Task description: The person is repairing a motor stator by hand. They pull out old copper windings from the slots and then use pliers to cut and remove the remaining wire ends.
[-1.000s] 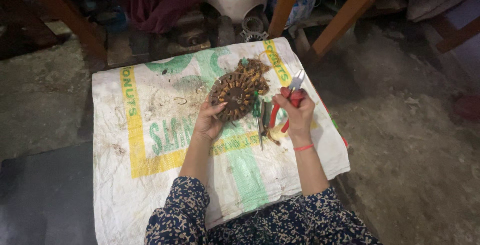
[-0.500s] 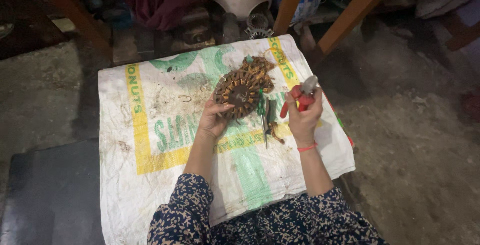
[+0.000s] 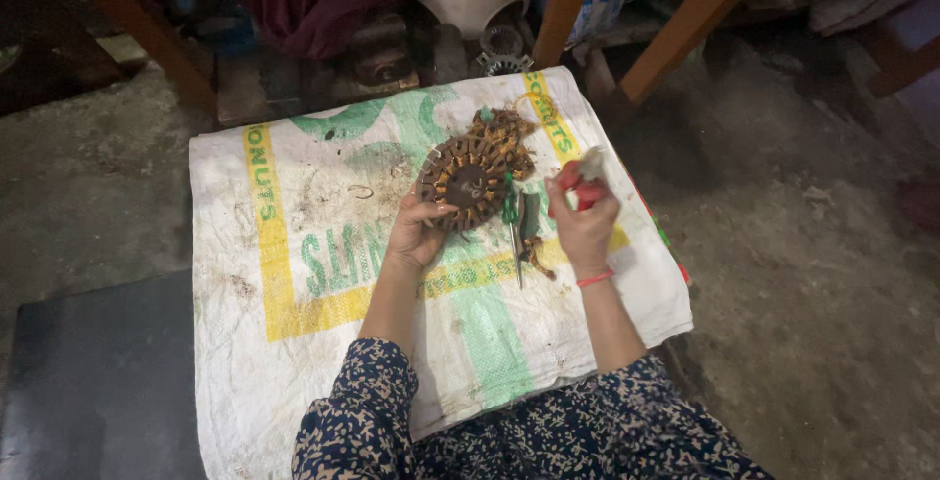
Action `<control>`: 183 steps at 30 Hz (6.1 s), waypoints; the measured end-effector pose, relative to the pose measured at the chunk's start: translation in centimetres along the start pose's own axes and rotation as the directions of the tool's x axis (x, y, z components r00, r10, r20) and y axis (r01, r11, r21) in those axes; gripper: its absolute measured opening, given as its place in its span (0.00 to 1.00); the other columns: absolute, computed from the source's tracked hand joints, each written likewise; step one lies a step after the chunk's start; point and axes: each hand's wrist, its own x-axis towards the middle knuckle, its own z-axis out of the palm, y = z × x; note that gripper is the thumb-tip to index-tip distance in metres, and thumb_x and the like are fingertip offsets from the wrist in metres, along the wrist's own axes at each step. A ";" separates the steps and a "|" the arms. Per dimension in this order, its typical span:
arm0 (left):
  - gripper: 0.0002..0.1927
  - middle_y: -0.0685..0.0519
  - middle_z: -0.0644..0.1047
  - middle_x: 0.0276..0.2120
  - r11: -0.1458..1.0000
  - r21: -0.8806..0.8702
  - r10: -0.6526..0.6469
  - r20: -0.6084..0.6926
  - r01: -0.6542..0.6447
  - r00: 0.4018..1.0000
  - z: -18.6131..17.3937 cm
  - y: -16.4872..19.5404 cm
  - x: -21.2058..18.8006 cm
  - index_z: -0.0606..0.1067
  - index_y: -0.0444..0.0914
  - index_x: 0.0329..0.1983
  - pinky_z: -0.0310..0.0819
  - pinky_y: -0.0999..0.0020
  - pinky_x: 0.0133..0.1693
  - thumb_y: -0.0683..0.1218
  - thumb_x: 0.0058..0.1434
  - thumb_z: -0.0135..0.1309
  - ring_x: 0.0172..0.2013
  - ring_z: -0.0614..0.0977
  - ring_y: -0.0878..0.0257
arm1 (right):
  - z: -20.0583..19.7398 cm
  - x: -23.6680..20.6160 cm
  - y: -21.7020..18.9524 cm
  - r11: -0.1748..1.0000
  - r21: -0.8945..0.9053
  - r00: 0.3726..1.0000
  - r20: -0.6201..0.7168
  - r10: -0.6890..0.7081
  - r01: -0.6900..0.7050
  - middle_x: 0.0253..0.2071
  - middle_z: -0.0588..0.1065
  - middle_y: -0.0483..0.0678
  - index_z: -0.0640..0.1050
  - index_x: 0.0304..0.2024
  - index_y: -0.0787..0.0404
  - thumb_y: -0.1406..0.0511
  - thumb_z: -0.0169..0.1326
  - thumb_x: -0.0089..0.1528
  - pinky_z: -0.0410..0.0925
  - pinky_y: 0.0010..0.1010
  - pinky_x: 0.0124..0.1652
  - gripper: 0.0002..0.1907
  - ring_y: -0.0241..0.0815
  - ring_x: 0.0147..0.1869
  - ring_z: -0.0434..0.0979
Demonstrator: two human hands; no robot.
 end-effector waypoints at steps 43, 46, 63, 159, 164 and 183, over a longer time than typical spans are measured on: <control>0.38 0.41 0.76 0.57 0.999 -0.036 -0.006 0.073 0.009 0.997 -0.6 0.3 0.2 0.69 0.34 0.66 0.80 0.58 0.52 0.28 0.47 0.49 0.53 0.81 0.50 | 2.2 -4.0 -3.3 0.634 0.267 0.632 0.623 0.461 -0.726 0.54 0.75 0.59 0.70 0.58 0.68 0.74 0.50 0.54 0.79 0.43 0.45 0.27 0.53 0.54 0.81; 0.39 0.43 0.77 0.56 0.998 -0.053 -0.014 0.048 0.016 0.999 -0.3 0.4 0.0 0.69 0.36 0.66 0.80 0.58 0.52 0.28 0.45 0.48 0.52 0.81 0.50 | 1.9 -3.6 -3.2 0.642 0.246 0.621 0.636 0.458 -0.726 0.53 0.76 0.59 0.71 0.57 0.69 0.75 0.49 0.53 0.79 0.42 0.42 0.27 0.53 0.52 0.82; 0.35 0.48 0.79 0.52 1.000 0.005 0.004 0.032 -0.004 0.999 -0.5 0.4 0.1 0.73 0.36 0.60 0.78 0.57 0.54 0.29 0.45 0.49 0.52 0.81 0.53 | -0.1 0.2 -3.3 0.734 0.015 0.508 0.732 0.454 -0.679 0.47 0.78 0.56 0.74 0.58 0.71 0.76 0.48 0.56 0.77 0.32 0.40 0.25 0.43 0.47 0.82; 0.37 0.42 0.79 0.54 0.999 0.009 0.034 0.069 -0.034 0.997 0.4 0.0 0.7 0.72 0.31 0.62 0.77 0.58 0.51 0.27 0.44 0.47 0.53 0.80 0.50 | 2.1 -0.6 -0.8 0.635 -0.185 0.414 0.617 0.669 -0.750 0.23 0.74 0.49 0.75 0.37 0.66 0.64 0.61 0.60 0.69 0.30 0.19 0.12 0.36 0.20 0.74; 0.39 0.45 0.78 0.54 1.000 -0.023 -0.003 0.070 0.004 0.998 0.5 0.2 0.5 0.71 0.34 0.61 0.79 0.57 0.53 0.27 0.40 0.47 0.55 0.80 0.51 | 1.7 -1.3 -3.2 0.726 -0.151 0.546 0.562 0.622 -0.671 0.32 0.77 0.54 0.67 0.52 0.61 0.72 0.56 0.54 0.69 0.31 0.19 0.24 0.39 0.24 0.77; 0.37 0.46 0.78 0.53 1.000 -0.010 -0.010 0.044 0.011 0.999 0.5 -0.1 0.5 0.72 0.35 0.62 0.80 0.57 0.50 0.29 0.43 0.47 0.52 0.81 0.52 | -0.5 0.0 -2.3 0.668 -0.144 0.442 0.646 0.622 -0.730 0.37 0.78 0.60 0.78 0.51 0.74 0.77 0.44 0.52 0.71 0.30 0.28 0.24 0.42 0.34 0.77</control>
